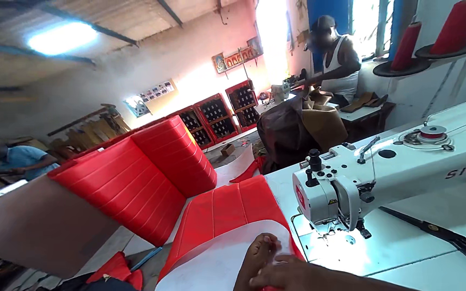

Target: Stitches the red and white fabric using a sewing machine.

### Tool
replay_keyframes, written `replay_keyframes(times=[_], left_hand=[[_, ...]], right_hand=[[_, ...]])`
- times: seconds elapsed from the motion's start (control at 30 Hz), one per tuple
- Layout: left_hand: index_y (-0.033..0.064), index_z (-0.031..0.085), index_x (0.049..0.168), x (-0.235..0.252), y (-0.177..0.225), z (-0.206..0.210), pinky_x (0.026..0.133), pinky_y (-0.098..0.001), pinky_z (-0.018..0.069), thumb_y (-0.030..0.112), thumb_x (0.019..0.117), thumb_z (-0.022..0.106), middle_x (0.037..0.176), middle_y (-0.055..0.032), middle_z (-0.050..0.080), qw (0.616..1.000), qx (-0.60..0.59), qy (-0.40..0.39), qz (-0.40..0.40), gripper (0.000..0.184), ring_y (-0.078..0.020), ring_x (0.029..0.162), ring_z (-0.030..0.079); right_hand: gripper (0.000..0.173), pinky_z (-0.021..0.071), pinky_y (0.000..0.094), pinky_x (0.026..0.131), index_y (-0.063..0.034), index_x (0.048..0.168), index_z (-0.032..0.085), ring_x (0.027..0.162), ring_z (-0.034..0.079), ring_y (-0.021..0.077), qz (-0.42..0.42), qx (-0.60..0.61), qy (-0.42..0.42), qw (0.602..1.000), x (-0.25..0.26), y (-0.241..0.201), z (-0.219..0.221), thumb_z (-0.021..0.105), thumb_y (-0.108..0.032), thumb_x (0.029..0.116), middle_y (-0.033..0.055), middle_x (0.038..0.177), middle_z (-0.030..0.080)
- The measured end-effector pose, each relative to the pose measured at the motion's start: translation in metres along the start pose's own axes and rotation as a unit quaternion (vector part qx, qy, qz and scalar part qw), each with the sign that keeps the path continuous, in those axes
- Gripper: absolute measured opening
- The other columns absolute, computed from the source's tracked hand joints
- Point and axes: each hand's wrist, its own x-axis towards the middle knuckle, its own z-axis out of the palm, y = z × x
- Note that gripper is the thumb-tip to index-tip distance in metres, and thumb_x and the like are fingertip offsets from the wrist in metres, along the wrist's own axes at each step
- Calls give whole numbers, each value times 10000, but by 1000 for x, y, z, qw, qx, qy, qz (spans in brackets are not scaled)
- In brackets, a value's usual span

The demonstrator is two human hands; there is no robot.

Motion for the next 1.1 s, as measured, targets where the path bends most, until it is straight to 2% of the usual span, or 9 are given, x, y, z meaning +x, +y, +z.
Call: replay_keyframes(times=[0.13, 0.23, 0.33, 0.47, 0.53, 0.7, 0.77, 0.83, 1.1], left_hand=[[-34, 623, 1306, 6, 0, 4, 954, -304, 534, 146, 1029, 497, 1348, -176, 589, 984, 178, 29, -6, 354, -172, 1114, 634], [2, 643, 1341, 9, 4, 13, 996, -353, 517, 169, 952, 654, 1434, -224, 530, 947, 320, 15, -13, 424, -247, 1177, 610], [163, 618, 1417, 8, 19, 26, 1099, -611, 323, 315, 1001, 594, 1554, -97, 475, 886, 454, 0, -91, 444, -331, 1427, 421], [404, 448, 1538, 7, 29, 38, 1153, -741, -15, 520, 1000, 437, 1688, 19, 281, 804, 566, 4, -181, 550, -326, 1589, 75], [440, 323, 1593, 12, 31, 39, 1128, -780, -38, 530, 1014, 387, 1711, 32, 211, 788, 577, -25, -215, 590, -350, 1590, 36], [458, 284, 1600, 14, 36, 36, 1137, -770, 38, 535, 1020, 394, 1720, 47, 171, 782, 577, -53, -230, 595, -327, 1593, 39], [456, 303, 1594, 13, 33, 35, 1137, -762, 43, 542, 1013, 393, 1716, 52, 185, 786, 578, -45, -215, 595, -322, 1592, 50], [445, 344, 1583, 11, 26, 34, 1141, -759, 37, 540, 1008, 376, 1709, 43, 217, 791, 581, -28, -191, 584, -323, 1590, 71], [401, 380, 1579, 12, 19, 34, 1157, -736, 13, 522, 1020, 384, 1701, -2, 249, 793, 583, -24, -175, 572, -324, 1591, 65]], right_hand=[[398, 414, 666, 1091, -148, 1308, 654, 1374, 542, 332, 81, -155, -46, 983, -46, 40, 13, 559, 48, 975, 75, 1397, 635], [313, 383, 643, 1139, -143, 1243, 646, 1365, 555, 298, 71, -170, -51, 981, -63, 52, 27, 535, 19, 998, 63, 1305, 674], [328, 360, 652, 1151, -107, 1265, 636, 1383, 533, 327, 76, -119, -107, 984, -66, 51, 28, 545, 31, 982, 102, 1361, 640], [642, 131, 738, 1191, -103, 1495, 509, 1541, 275, 394, 128, 4, -260, 957, -62, 41, 2, 639, -17, 873, 178, 1624, 377], [615, 83, 750, 1188, -111, 1512, 498, 1551, 237, 412, 129, 22, -267, 955, -63, 40, 2, 646, -141, 916, 204, 1639, 340], [476, 299, 666, 1174, -108, 1381, 613, 1411, 491, 387, 29, -96, -160, 982, -69, 51, 20, 610, -410, 1014, 174, 1453, 578], [277, 406, 571, 1146, -115, 1298, 634, 1332, 575, 332, -8, -156, -96, 983, -70, 57, 28, 568, -203, 1044, 124, 1358, 643], [304, 424, 522, 1148, -105, 1259, 641, 1296, 598, 305, 7, -182, -37, 983, -68, 59, 35, 545, 8, 994, 109, 1311, 659], [212, 537, 436, 1033, 23, 1126, 667, 1146, 702, 319, 93, -219, -14, 971, -65, 58, 41, 529, 42, 966, 179, 1130, 729]])
